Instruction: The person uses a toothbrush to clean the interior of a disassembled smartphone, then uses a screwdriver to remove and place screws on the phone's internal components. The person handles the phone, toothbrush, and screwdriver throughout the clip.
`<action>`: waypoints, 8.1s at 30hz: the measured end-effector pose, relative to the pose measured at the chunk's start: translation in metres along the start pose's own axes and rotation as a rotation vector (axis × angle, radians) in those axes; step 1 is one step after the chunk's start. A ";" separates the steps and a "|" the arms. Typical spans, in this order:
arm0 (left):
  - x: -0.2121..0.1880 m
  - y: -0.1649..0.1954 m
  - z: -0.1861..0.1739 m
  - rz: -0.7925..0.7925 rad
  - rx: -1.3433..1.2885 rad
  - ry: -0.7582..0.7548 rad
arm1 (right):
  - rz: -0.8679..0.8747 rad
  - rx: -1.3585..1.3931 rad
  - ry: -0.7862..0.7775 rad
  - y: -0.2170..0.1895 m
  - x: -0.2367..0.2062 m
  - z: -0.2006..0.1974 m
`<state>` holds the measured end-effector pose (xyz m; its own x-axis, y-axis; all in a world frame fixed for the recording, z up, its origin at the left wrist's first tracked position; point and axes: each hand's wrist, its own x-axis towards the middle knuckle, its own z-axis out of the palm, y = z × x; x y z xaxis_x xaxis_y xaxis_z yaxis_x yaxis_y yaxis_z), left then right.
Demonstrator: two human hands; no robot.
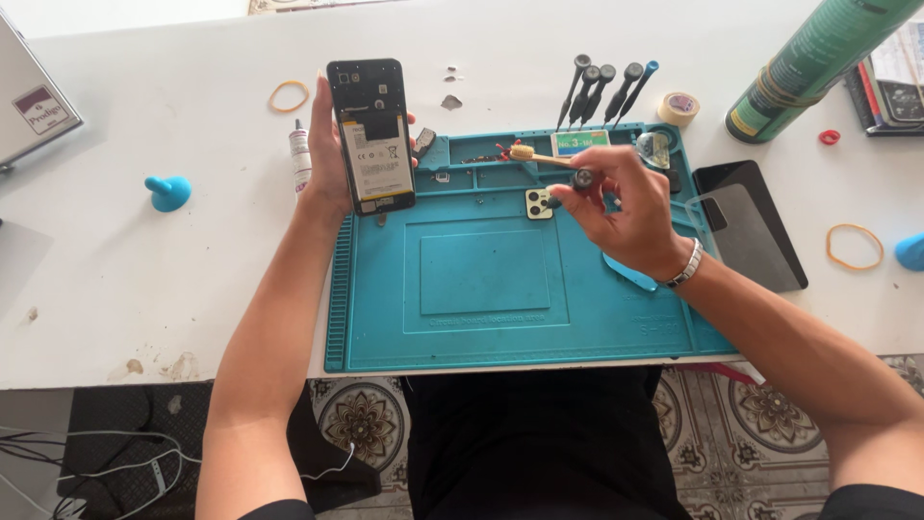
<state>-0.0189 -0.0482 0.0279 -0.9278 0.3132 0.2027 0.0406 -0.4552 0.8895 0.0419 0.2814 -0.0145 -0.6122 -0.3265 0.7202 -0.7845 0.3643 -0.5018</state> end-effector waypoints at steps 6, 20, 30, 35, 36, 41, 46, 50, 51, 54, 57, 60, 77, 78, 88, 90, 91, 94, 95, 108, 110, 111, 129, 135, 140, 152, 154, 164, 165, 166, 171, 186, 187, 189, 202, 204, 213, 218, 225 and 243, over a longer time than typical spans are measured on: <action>0.000 0.001 -0.001 -0.030 -0.091 -0.050 | -0.034 -0.075 -0.113 0.002 0.000 0.006; -0.011 -0.018 0.028 -0.497 0.836 -0.700 | 0.170 0.026 -0.232 0.006 0.005 0.008; -0.045 -0.027 0.094 0.176 1.402 -0.766 | 0.153 0.020 -0.255 0.000 0.009 0.008; -0.038 -0.031 0.082 0.197 1.453 -0.702 | 0.164 -0.012 -0.301 -0.002 0.010 0.006; -0.036 -0.032 0.078 0.158 1.460 -0.660 | 0.168 -0.011 -0.294 -0.003 0.011 0.005; -0.028 -0.030 0.057 0.261 1.483 -0.450 | 0.150 -0.017 -0.220 -0.008 0.021 -0.001; -0.022 -0.031 0.047 0.238 1.545 -0.329 | 0.053 -0.074 -0.198 -0.010 0.051 -0.018; -0.022 -0.033 0.042 0.293 1.632 -0.287 | 0.060 -0.086 -0.209 -0.010 0.066 -0.007; -0.021 -0.033 0.041 0.304 1.640 -0.298 | 0.055 -0.072 -0.188 -0.010 0.066 0.001; -0.020 -0.033 0.038 0.362 1.669 -0.326 | 0.056 -0.030 -0.124 -0.005 0.068 0.025; -0.020 -0.031 0.036 0.286 1.666 -0.339 | 0.107 0.032 -0.080 0.004 0.062 0.041; -0.020 -0.032 0.038 0.168 1.624 -0.369 | 0.128 0.081 -0.089 0.011 0.052 0.040; -0.027 -0.018 0.058 0.085 1.461 -0.498 | 0.185 0.136 -0.163 0.014 0.043 0.049; -0.027 -0.018 0.058 0.083 1.463 -0.499 | 0.187 0.145 -0.163 0.014 0.042 0.050; -0.026 -0.020 0.054 0.021 1.443 -0.500 | 0.162 0.145 -0.132 0.009 0.045 0.042; -0.027 -0.018 0.058 0.016 1.403 -0.551 | 0.163 0.150 -0.144 0.005 0.044 0.040; -0.028 -0.017 0.061 0.012 1.382 -0.578 | 0.172 0.162 -0.159 0.004 0.043 0.039; -0.032 -0.013 0.073 -0.028 1.354 -0.709 | 0.190 0.193 -0.161 0.002 0.042 0.038; -0.033 -0.011 0.078 -0.045 1.410 -0.735 | 0.197 0.203 -0.154 0.002 0.042 0.038; -0.044 -0.011 0.092 -0.121 1.546 -0.772 | 0.531 0.380 -0.251 -0.005 0.043 0.035; -0.045 -0.010 0.091 -0.135 1.548 -0.763 | 0.517 0.390 -0.271 -0.006 0.043 0.034; -0.045 -0.010 0.091 -0.157 1.556 -0.752 | 0.532 0.413 -0.287 -0.007 0.043 0.034; -0.041 -0.015 0.076 -0.157 1.508 -0.754 | 0.548 0.464 -0.383 -0.010 0.036 0.045; -0.041 -0.013 0.078 -0.167 1.515 -0.757 | 0.543 0.452 -0.375 -0.010 0.036 0.045; -0.041 -0.014 0.077 -0.163 1.501 -0.748 | 0.509 0.430 -0.363 -0.009 0.035 0.046; -0.041 -0.013 0.078 -0.148 1.497 -0.748 | 0.468 0.421 -0.362 -0.008 0.033 0.046; -0.041 -0.013 0.078 -0.146 1.493 -0.755 | 0.480 0.420 -0.367 -0.008 0.034 0.045; -0.040 -0.014 0.077 -0.134 1.500 -0.759 | 0.285 0.326 -0.403 -0.012 0.032 0.040; -0.040 -0.014 0.077 -0.121 1.482 -0.754 | 0.235 0.318 -0.413 -0.012 0.032 0.039; -0.041 -0.014 0.077 -0.114 1.462 -0.752 | 0.189 0.313 -0.423 -0.013 0.032 0.038; -0.037 -0.016 0.073 -0.151 1.471 -0.761 | 0.146 0.212 -0.507 -0.016 0.032 0.036; -0.027 -0.015 0.053 -0.143 1.416 -0.681 | 0.030 0.202 -0.640 -0.028 0.045 0.017; -0.027 -0.016 0.052 -0.105 1.401 -0.676 | 0.024 0.220 -0.632 -0.028 0.044 0.017; -0.026 -0.017 0.049 -0.145 1.416 -0.650 | 0.088 0.211 -0.638 -0.026 0.044 0.019; -0.026 -0.010 0.045 -0.155 1.444 -0.586 | -0.083 0.104 -0.584 -0.031 0.048 0.013; -0.025 -0.010 0.045 -0.143 1.440 -0.599 | -0.131 0.184 -0.560 -0.032 0.050 0.013; -0.024 -0.012 0.042 -0.158 1.452 -0.592 | -0.030 0.191 -0.588 -0.023 0.051 0.011; -0.023 -0.013 0.041 -0.113 1.464 -0.600 | 0.040 -0.002 -0.531 -0.024 0.047 0.020; -0.023 -0.016 0.040 0.037 1.478 -0.518 | 0.016 0.131 -0.517 -0.018 0.046 0.019; -0.020 -0.042 0.038 0.263 1.628 -0.390 | 0.018 0.278 -0.532 -0.019 0.044 0.021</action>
<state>0.0118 -0.0034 0.0023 -0.7046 0.6591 0.2629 0.7094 0.6643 0.2357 0.0278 0.2419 0.0165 -0.5346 -0.7402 0.4078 -0.7262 0.1556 -0.6696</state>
